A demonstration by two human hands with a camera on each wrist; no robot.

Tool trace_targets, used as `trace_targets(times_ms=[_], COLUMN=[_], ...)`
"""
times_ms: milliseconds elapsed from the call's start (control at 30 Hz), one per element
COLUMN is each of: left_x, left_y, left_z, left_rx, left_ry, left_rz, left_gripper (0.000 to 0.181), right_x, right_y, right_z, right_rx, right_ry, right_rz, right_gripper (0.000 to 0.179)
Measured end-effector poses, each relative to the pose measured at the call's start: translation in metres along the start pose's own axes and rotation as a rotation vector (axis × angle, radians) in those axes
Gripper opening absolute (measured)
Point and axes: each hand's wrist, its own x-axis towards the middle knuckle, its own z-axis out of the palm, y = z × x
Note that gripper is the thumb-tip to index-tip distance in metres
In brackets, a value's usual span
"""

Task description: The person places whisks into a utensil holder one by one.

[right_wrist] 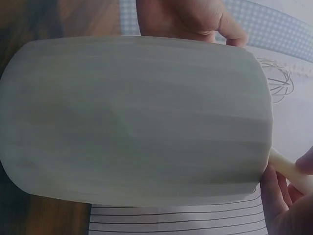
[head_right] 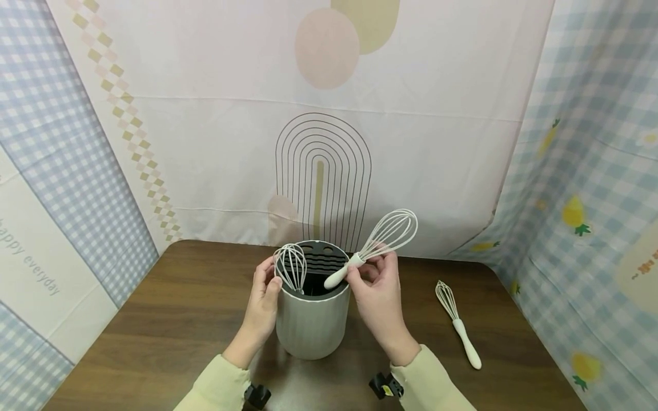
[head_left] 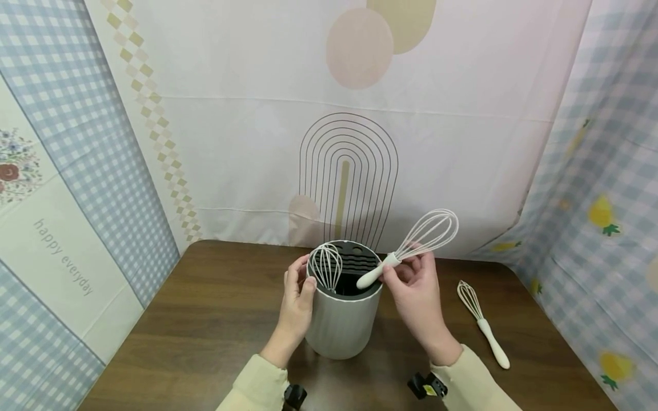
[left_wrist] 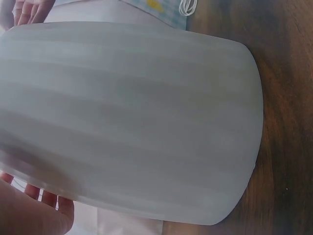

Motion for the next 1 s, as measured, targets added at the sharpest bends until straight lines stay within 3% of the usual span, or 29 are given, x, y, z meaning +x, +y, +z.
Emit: trace_targets(times_ms=[300, 567, 833, 1000], left_x=[-0.003, -0.005, 0.000, 0.000], left_y=[0.006, 0.043, 0.043, 0.041], left_z=[0.002, -0.001, -0.007, -0.006], left_rx=[0.022, 0.022, 0.045, 0.046], left_ry=[0.048, 0.050, -0.005, 0.000], left_rz=[-0.032, -0.024, -0.008, 0.003], left_gripper=[0.044, 0.044, 0.042, 0.043], right_x=[0.006, 0.006, 0.006, 0.007], right_y=[0.003, -0.017, -0.024, -0.014], right_z=[0.000, 0.005, 0.009, 0.005], right_rx=[-0.067, -0.166, -0.178, -0.212], right_ry=[-0.030, -0.051, -0.076, -0.092], right_rz=[-0.024, -0.023, -0.054, -0.051], right_gripper=[0.057, 0.054, 0.053, 0.061])
